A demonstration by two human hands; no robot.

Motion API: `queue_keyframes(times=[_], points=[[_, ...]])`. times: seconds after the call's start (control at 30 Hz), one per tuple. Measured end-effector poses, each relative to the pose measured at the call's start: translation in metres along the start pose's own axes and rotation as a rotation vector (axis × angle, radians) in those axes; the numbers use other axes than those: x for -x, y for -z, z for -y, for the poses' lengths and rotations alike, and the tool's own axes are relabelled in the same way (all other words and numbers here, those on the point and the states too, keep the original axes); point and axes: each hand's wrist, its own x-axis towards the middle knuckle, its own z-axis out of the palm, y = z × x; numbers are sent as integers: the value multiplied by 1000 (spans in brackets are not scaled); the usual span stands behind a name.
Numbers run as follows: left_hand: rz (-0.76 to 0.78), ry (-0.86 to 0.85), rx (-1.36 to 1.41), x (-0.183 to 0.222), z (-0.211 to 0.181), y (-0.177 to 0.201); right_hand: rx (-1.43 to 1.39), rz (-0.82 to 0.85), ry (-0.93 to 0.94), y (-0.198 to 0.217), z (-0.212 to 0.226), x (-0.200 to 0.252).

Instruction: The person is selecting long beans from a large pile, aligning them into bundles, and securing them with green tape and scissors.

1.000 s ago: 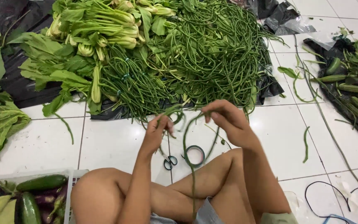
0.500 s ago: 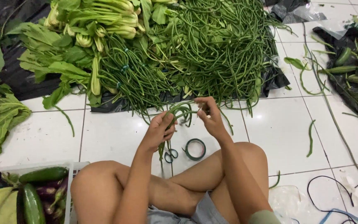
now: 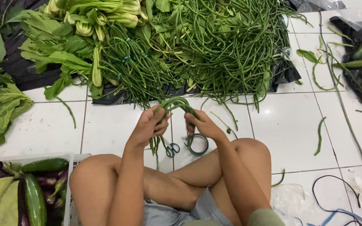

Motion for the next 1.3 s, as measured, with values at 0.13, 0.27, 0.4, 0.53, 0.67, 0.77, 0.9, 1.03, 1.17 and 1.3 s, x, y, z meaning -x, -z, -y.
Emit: queue_keyframes(times=[0.13,0.27,0.4,0.53,0.67,0.77,0.9,1.03,1.17,1.3], points=[[-27,-46,-84,2,3,4,-301,-61,-20,13,-2,4],[-41,-13,-239,5,9,-2,-531,-83,112,31,-9,17],[-67,111,-512,0,26,-6,-653,-6,257,44,-7,26],[-116,184,-497,-5,67,6,-667,-34,304,38,0,24],[-189,189,-388,-6,70,-7,-659,-66,296,35,3,19],[-286,189,-275,-3,58,-20,-546,-112,243,29,0,17],[-350,95,-153,-3,48,-24,-348,-202,154,6,-2,9],[-371,29,-213,-7,57,-27,-339,-245,154,-28,-4,2],[-367,27,-435,-7,74,-25,-198,-310,91,-48,-7,0],[-320,76,-474,-7,66,-32,-276,-344,-2,-66,11,8]])
